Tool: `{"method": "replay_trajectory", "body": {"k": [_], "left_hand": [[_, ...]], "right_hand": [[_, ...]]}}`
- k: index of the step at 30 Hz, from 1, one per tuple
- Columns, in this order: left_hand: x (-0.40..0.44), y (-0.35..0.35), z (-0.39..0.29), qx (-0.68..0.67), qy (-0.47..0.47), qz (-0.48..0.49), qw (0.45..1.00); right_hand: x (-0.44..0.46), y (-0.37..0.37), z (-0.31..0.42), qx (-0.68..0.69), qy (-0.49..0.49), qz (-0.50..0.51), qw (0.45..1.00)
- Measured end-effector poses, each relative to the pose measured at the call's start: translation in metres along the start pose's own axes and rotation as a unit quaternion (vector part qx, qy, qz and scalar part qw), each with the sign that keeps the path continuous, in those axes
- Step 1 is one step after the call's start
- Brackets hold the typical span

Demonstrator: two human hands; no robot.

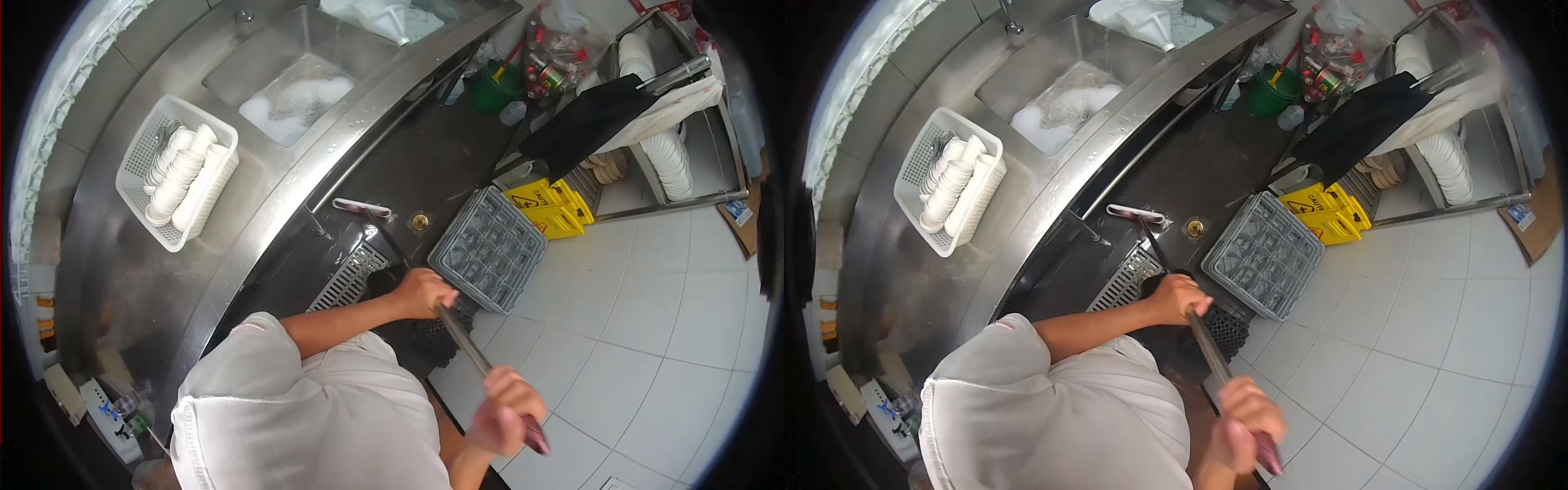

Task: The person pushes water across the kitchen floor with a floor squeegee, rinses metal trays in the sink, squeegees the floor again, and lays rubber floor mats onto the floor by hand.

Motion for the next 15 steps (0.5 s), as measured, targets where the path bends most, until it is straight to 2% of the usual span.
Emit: {"method": "replay_trajectory", "body": {"k": [3, 6, 8, 10, 11, 12, 13, 15], "left_hand": [[0.065, 0.012, -0.031, -0.016, 0.054, -0.037, 0.998], [0.144, 0.032, -0.004, -0.020, 0.084, -0.084, 0.993], [0.202, 0.052, 0.049, 0.013, 0.057, -0.113, 0.992], [0.249, 0.084, 0.127, 0.035, -0.004, -0.128, 0.991], [0.264, 0.100, 0.165, 0.032, -0.037, -0.125, 0.991], [0.274, 0.116, 0.202, 0.028, -0.074, -0.122, 0.989], [0.278, 0.134, 0.231, 0.024, -0.113, -0.120, 0.986], [0.267, 0.159, 0.263, 0.136, -0.043, -0.139, 0.980]], "right_hand": [[0.027, -0.012, 0.042, -0.049, -0.025, 0.001, 0.998], [0.075, -0.032, 0.015, -0.078, -0.070, 0.018, 0.994], [0.126, -0.048, -0.048, -0.131, -0.063, -0.005, 0.989], [0.179, -0.081, -0.144, -0.170, -0.057, 0.007, 0.984], [0.201, -0.082, -0.183, -0.258, 0.007, -0.022, 0.966], [0.219, -0.097, -0.237, -0.239, 0.027, -0.009, 0.971], [0.231, -0.112, -0.287, -0.213, -0.026, 0.046, 0.976], [0.229, -0.135, -0.348, -0.251, -0.015, 0.096, 0.963]]}}
Point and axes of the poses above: each hand's wrist, its own x-axis towards the middle knuckle, its own y-axis out of the palm, z = x × y, the point moved 4 cm from there along x, towards the middle knuckle, and after that the axes turned 2 degrees about z, right-handed, at the moved point
